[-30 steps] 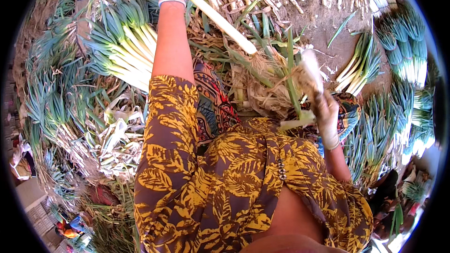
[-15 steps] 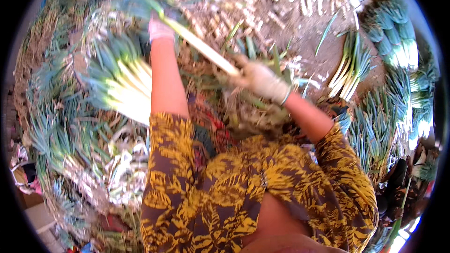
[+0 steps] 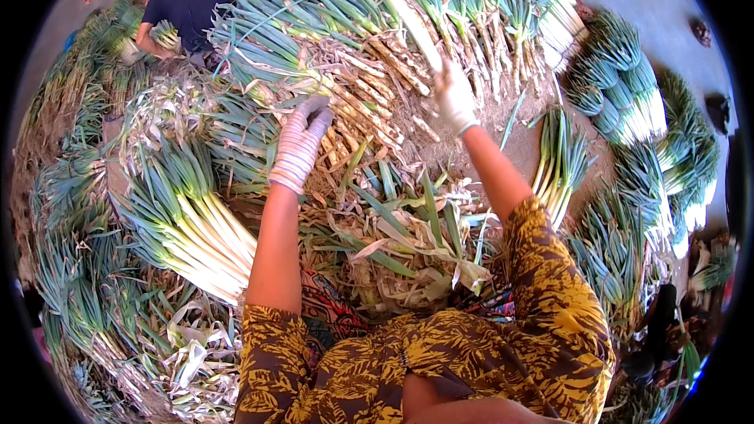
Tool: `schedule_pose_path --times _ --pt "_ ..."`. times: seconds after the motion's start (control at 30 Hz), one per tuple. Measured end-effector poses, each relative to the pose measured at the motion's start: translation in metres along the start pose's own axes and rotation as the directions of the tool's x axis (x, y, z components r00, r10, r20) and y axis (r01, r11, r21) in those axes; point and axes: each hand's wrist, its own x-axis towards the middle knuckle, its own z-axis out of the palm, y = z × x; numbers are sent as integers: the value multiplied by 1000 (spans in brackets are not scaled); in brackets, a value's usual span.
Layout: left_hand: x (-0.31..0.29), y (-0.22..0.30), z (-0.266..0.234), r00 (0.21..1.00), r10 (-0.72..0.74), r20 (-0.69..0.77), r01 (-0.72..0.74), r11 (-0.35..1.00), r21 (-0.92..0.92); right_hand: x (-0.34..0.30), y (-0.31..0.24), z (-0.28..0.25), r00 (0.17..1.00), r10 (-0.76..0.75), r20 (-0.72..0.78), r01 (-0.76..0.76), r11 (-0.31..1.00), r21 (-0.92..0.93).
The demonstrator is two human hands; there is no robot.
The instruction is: The person cleans and peels leeks by hand, removing outer layers and trimming the stalks while seated on the ground.
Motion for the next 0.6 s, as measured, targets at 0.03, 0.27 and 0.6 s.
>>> schedule_pose_path --times 0.03,0.27,0.6 --pt "1 2 3 1000 -6 4 6 999 42 37 35 -4 995 -55 -89 42 989 -142" --pt "4 -1 -6 999 -39 -16 42 947 318 162 218 15 992 127 -6 -107 810 -576" --pt "3 -12 -41 994 -59 -96 90 929 359 73 93 115 931 -333 152 340 635 -693"
